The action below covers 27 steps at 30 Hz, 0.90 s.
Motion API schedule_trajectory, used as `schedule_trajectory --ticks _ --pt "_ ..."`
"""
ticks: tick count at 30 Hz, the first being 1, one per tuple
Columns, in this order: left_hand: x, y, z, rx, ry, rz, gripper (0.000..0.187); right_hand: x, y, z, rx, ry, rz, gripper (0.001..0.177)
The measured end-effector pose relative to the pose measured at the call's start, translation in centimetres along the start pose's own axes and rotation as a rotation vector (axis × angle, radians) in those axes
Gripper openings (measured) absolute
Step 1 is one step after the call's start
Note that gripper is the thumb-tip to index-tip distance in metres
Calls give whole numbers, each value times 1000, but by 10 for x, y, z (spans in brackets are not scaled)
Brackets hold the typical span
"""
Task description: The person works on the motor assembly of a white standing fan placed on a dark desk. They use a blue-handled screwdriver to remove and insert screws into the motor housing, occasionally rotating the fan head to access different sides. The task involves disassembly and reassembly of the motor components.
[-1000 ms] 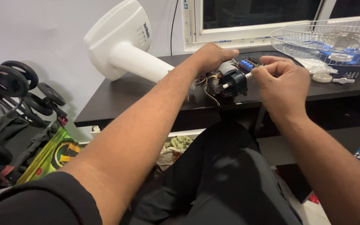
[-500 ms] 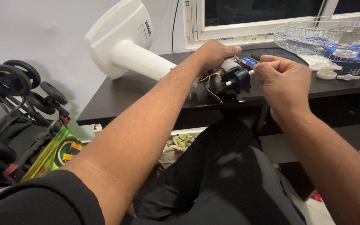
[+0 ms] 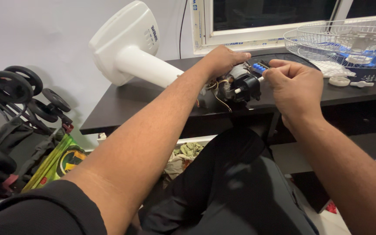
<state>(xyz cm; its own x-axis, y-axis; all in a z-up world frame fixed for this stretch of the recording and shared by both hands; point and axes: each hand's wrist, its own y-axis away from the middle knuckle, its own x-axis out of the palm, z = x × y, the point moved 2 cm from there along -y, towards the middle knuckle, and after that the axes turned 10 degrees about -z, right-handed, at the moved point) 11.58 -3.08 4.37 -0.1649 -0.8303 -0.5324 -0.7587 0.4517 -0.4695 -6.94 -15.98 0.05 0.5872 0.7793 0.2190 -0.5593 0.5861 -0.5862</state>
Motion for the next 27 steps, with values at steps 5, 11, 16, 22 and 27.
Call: schedule_trajectory --ticks 5,11,16,22,27 --pt "1 -1 5 -20 35 5 44 3 1 9 -53 134 -20 11" --pt "-1 -3 2 -6 -24 -14 48 3 3 25 -408 485 83 11" --pt "-2 -2 1 -4 -70 -6 50 0 7 38 -942 663 226 9" --pt "0 -1 2 -3 -56 -12 48 -12 1 50 -862 910 225 13" --pt "1 -3 4 -69 -45 -8 47 -7 -3 48 -544 1100 190 19"
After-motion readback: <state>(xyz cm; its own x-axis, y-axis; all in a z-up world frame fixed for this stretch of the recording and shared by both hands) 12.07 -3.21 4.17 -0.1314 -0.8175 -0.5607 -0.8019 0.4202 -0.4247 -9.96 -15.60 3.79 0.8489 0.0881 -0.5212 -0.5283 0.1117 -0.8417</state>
